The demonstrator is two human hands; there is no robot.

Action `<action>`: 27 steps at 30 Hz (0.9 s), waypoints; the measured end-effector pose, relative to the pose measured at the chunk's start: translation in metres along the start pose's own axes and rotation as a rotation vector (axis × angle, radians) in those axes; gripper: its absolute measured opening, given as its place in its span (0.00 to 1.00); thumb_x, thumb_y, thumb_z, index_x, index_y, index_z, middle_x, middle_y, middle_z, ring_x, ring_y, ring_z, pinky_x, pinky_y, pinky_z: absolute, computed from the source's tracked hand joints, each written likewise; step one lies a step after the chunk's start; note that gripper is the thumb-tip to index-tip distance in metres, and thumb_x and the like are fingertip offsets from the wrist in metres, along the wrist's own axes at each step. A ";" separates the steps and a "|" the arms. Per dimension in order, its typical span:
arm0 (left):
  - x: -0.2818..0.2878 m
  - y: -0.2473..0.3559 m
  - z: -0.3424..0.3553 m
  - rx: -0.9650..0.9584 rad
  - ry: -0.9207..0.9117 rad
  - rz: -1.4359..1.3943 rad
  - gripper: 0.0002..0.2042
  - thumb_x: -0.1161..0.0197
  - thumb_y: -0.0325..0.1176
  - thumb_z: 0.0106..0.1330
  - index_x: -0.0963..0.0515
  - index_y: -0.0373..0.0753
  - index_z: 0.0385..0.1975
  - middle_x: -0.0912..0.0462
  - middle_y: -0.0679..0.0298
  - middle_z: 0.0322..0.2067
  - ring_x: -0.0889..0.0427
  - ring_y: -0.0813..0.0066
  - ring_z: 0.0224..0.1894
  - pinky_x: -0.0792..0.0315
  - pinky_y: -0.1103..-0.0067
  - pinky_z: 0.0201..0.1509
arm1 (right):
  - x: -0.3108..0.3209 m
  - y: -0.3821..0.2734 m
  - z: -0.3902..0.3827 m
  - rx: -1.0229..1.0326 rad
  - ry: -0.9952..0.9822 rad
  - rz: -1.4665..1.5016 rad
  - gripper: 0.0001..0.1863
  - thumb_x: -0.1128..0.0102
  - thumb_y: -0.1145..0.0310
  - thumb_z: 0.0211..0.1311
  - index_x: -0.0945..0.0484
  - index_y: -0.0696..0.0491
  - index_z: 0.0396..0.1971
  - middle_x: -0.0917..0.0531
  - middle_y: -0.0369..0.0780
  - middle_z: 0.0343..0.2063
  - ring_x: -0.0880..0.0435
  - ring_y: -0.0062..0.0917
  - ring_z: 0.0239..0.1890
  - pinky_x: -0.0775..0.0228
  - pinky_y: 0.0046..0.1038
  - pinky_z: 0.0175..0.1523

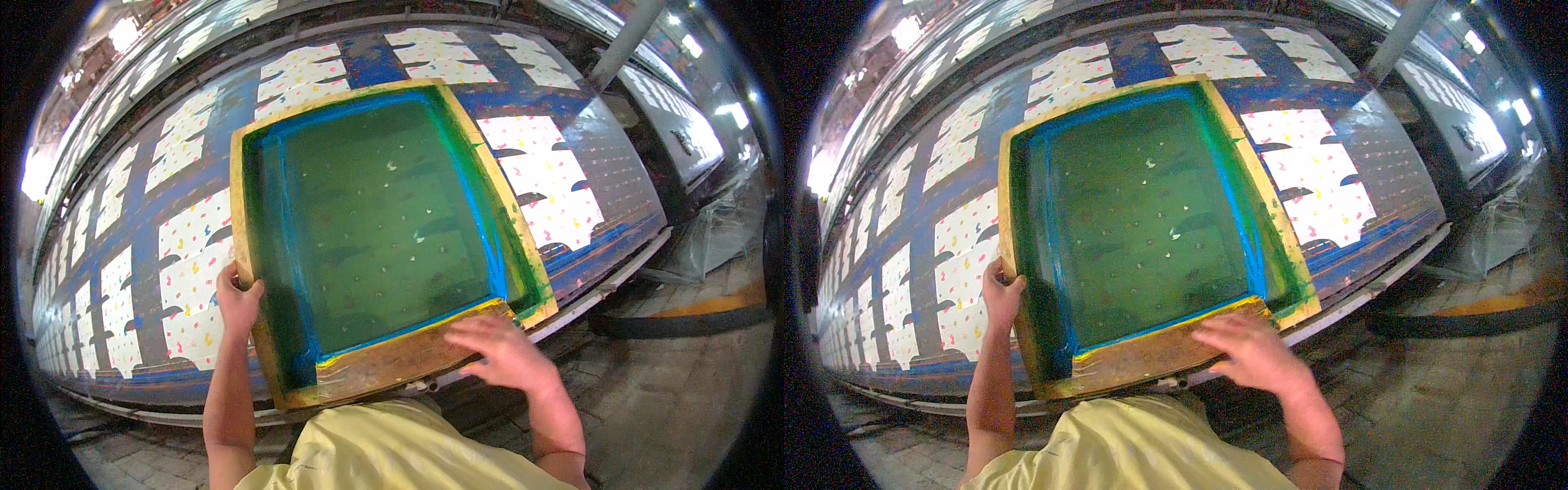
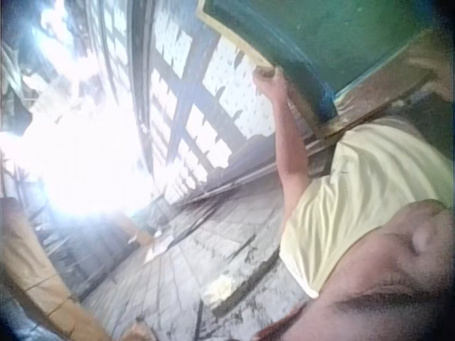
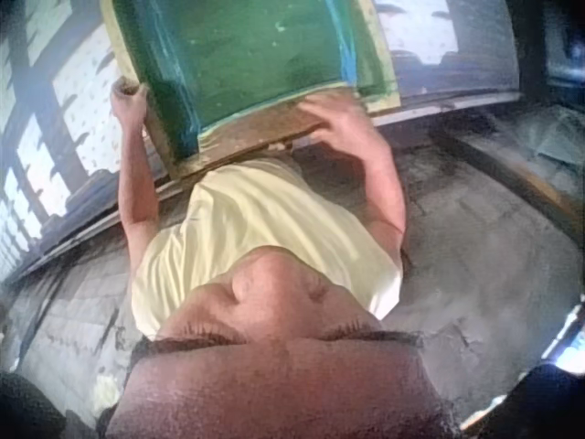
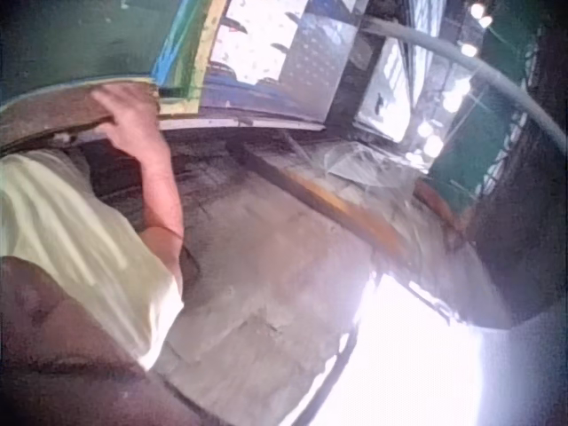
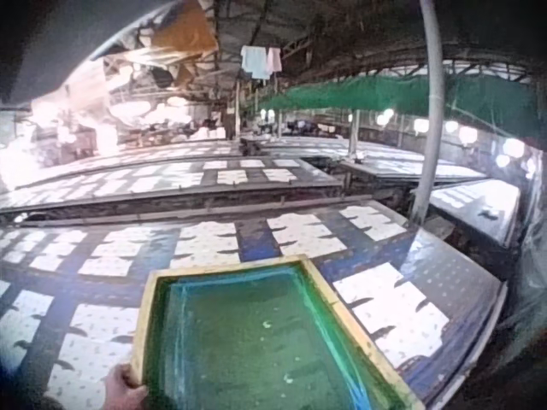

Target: The person performs screen printing by repeatedly pulling a squeegee across a screen frame filled with green ink to transfer ink onto white sheets arranged on a flat table. The person repositions the screen between passes and continues the process across multiple sheets.

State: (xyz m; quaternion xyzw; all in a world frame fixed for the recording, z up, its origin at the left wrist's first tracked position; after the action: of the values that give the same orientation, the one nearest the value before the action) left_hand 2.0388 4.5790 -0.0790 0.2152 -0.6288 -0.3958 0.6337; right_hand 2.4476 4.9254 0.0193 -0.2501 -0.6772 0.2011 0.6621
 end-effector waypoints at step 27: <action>-0.017 -0.034 -0.008 0.070 -0.036 -0.258 0.44 0.23 0.26 0.55 0.28 0.25 0.77 0.20 0.39 0.69 0.21 0.46 0.74 0.29 0.62 0.81 | -0.059 -0.086 0.047 0.042 0.070 -0.376 0.27 0.31 0.78 0.54 0.09 0.49 0.57 0.06 0.42 0.50 0.08 0.40 0.55 0.17 0.43 0.62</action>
State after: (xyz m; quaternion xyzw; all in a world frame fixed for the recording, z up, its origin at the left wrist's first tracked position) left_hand 2.0410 4.5701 -0.1165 0.3095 -0.6205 -0.4556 0.5582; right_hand 2.3948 4.8243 0.0219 -0.1120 -0.6841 0.0791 0.7164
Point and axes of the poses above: each hand's wrist, its own z-axis towards the middle knuckle, its own x-axis out of the back of the hand, y = z × x, the point moved 7 cm from there along z, towards the middle knuckle
